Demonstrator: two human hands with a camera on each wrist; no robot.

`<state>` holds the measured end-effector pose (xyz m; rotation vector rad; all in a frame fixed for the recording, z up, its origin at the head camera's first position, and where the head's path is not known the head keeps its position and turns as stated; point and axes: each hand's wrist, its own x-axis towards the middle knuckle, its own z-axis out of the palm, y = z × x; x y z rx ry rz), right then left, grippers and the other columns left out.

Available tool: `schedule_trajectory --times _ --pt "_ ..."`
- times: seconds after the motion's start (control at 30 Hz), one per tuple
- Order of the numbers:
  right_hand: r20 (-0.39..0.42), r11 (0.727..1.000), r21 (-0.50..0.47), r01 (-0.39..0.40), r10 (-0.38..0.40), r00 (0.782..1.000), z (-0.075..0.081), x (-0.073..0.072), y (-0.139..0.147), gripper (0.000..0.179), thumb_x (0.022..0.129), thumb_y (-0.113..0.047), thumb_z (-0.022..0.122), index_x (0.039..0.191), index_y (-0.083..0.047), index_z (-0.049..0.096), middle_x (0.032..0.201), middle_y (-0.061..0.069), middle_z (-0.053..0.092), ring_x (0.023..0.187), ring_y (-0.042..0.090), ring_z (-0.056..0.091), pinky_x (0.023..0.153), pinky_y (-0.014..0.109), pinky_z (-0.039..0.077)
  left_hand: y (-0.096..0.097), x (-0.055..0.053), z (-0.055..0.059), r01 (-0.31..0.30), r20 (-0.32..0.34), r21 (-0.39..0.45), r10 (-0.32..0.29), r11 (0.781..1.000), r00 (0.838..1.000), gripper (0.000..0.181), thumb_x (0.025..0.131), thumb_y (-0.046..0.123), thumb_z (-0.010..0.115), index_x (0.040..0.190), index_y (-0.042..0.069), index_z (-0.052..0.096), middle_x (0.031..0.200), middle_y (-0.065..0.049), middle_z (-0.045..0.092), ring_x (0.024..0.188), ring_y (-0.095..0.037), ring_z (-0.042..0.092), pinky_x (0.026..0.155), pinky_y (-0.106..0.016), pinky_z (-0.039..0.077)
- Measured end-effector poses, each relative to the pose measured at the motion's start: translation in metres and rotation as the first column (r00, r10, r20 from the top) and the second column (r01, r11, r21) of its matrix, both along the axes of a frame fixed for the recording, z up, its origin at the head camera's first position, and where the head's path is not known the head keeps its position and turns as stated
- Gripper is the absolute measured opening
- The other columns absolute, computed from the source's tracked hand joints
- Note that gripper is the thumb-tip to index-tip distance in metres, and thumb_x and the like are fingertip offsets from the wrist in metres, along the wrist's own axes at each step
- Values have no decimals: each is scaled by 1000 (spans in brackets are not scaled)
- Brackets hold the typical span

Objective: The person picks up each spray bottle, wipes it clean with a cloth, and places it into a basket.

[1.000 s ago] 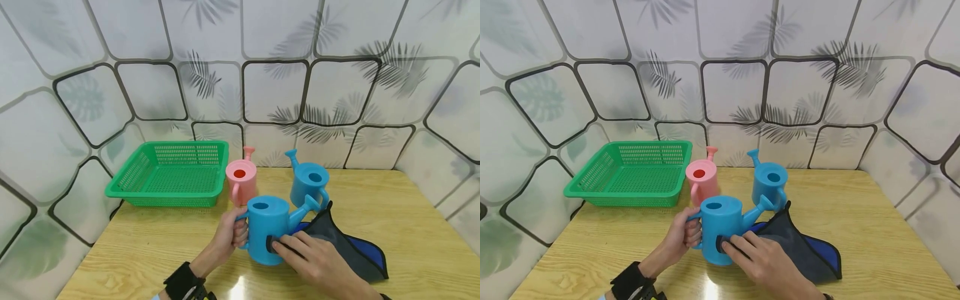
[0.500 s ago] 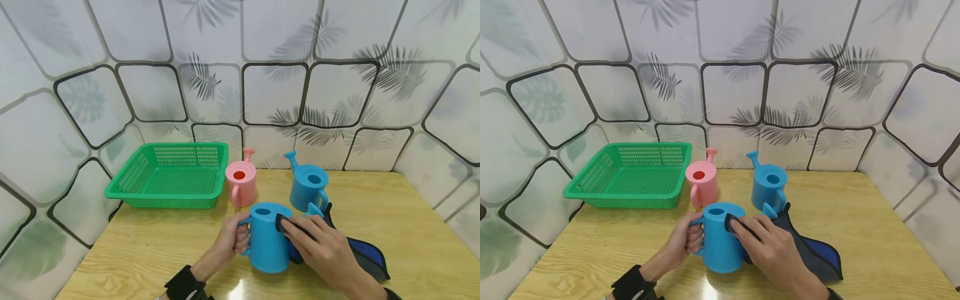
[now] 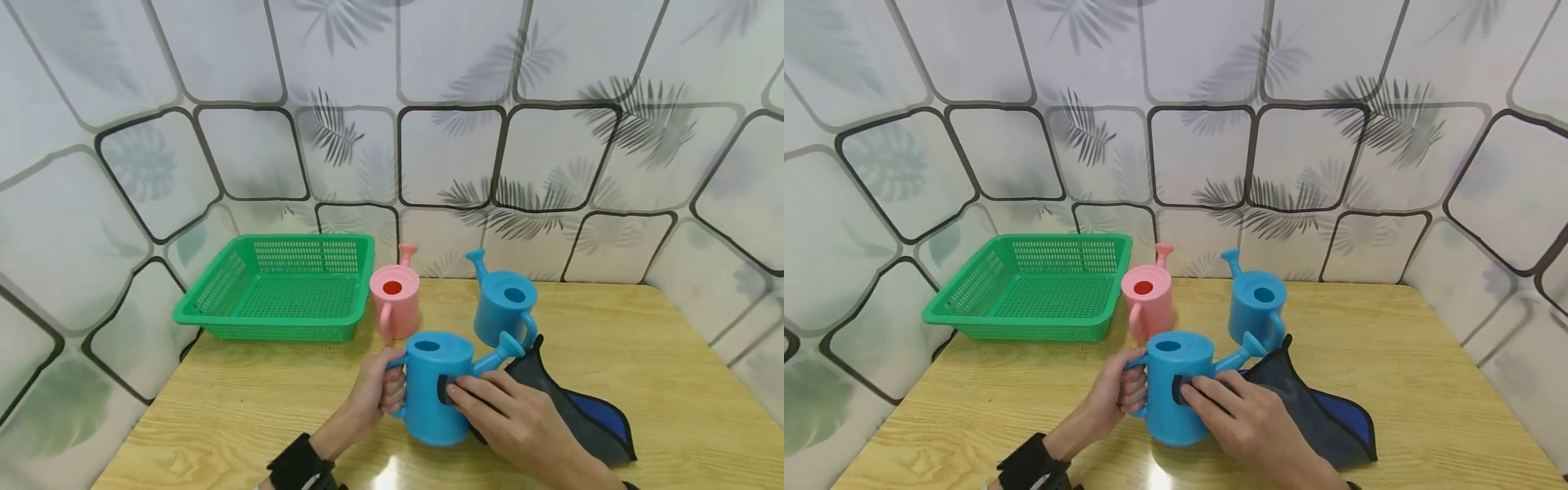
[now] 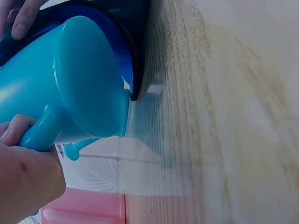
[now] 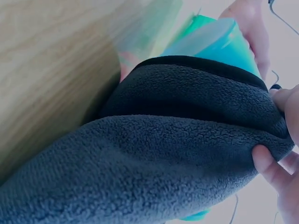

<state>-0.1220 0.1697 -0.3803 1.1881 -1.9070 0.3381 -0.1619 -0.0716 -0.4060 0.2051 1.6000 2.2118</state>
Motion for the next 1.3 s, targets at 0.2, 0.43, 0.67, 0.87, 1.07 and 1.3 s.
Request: schedule_trajectory --times 0.2,0.43,0.67,0.87,1.07,1.3 --pt "64 997 51 -65 61 996 -9 4 2 34 111 -22 43 120 -12 75 109 -2 76 85 11 65 73 21 57 -1 -2 0 -3 -15 7 3 1000 1000 54 102 35 50 56 19 28 48 12 28 40 -3 29 43 -19 25" --pt "117 986 132 -105 90 989 -20 13 7 36 112 -26 40 123 -14 72 111 -4 74 84 8 60 74 16 53 0 -1 -3 6 -17 21 -6 1000 1000 54 102 35 50 55 20 29 48 12 29 40 -3 30 43 -19 26" --pt "110 970 207 -126 105 988 -25 14 6 36 110 -36 45 122 -15 72 111 -6 71 85 5 56 73 13 50 -2 -2 -2 12 -35 36 -10 999 999 54 104 37 48 56 21 28 48 13 28 40 -2 29 44 -18 25" --pt "119 958 242 -156 130 984 -27 14 6 32 105 -40 56 121 -17 72 110 -7 70 86 5 55 73 12 49 -5 -2 -4 32 -22 59 -30 998 999 55 105 38 45 56 22 27 48 13 27 41 -1 29 45 -18 26" --pt "123 961 244 -134 106 987 -27 15 9 39 104 -46 53 124 -17 70 114 -8 70 89 5 57 76 14 50 -7 -2 -5 33 -1 69 -33 997 999 55 104 40 46 56 22 27 48 15 28 40 0 28 44 -17 25" --pt "101 966 237 -104 82 991 -28 17 13 43 105 -48 50 128 -16 69 116 -7 71 90 5 58 77 16 52 -6 0 -5 45 4 83 -45 996 999 54 104 39 45 56 22 26 48 15 28 40 0 29 44 -17 25"
